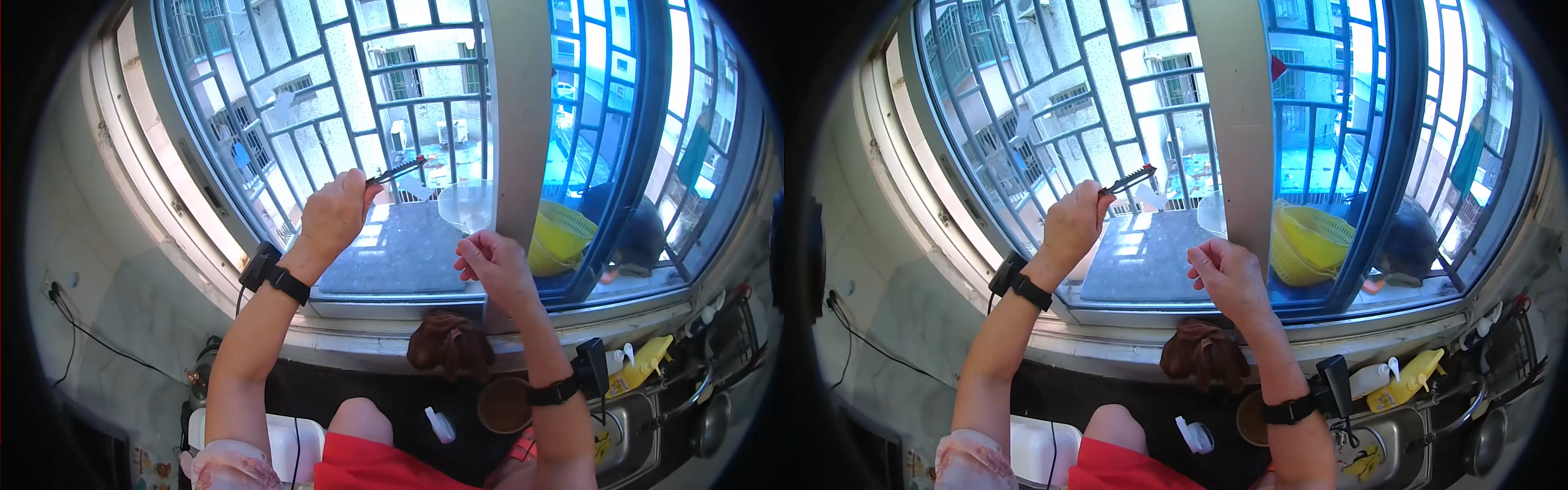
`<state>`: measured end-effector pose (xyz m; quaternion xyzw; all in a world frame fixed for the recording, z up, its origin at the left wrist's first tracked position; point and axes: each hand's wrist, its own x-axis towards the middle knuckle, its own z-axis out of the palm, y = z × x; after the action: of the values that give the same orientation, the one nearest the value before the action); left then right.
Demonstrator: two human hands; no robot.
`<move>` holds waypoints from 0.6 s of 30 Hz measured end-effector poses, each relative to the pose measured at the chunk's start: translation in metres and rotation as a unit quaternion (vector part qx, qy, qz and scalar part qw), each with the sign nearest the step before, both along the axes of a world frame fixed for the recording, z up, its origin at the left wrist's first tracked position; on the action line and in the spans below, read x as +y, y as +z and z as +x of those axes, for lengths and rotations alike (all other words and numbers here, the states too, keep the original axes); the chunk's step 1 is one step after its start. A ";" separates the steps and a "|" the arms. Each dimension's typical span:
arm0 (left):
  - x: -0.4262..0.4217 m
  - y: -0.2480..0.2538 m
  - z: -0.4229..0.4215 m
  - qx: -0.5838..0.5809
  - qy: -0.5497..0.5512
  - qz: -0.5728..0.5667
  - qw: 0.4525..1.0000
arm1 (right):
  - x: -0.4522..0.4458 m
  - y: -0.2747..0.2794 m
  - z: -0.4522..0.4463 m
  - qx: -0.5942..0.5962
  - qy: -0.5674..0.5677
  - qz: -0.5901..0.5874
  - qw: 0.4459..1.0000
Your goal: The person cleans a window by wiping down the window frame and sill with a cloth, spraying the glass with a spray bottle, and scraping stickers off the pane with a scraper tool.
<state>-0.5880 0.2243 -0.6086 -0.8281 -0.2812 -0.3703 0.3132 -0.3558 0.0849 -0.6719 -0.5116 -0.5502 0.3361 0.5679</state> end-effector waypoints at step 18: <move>0.003 0.002 -0.010 0.071 -0.018 0.021 0.997 | 0.000 0.010 0.003 -0.048 0.046 -0.028 0.997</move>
<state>-0.5977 0.2269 -0.6064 -0.8505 -0.2355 -0.3218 0.3430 -0.3527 0.0845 -0.6620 -0.5168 -0.5906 0.3518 0.5102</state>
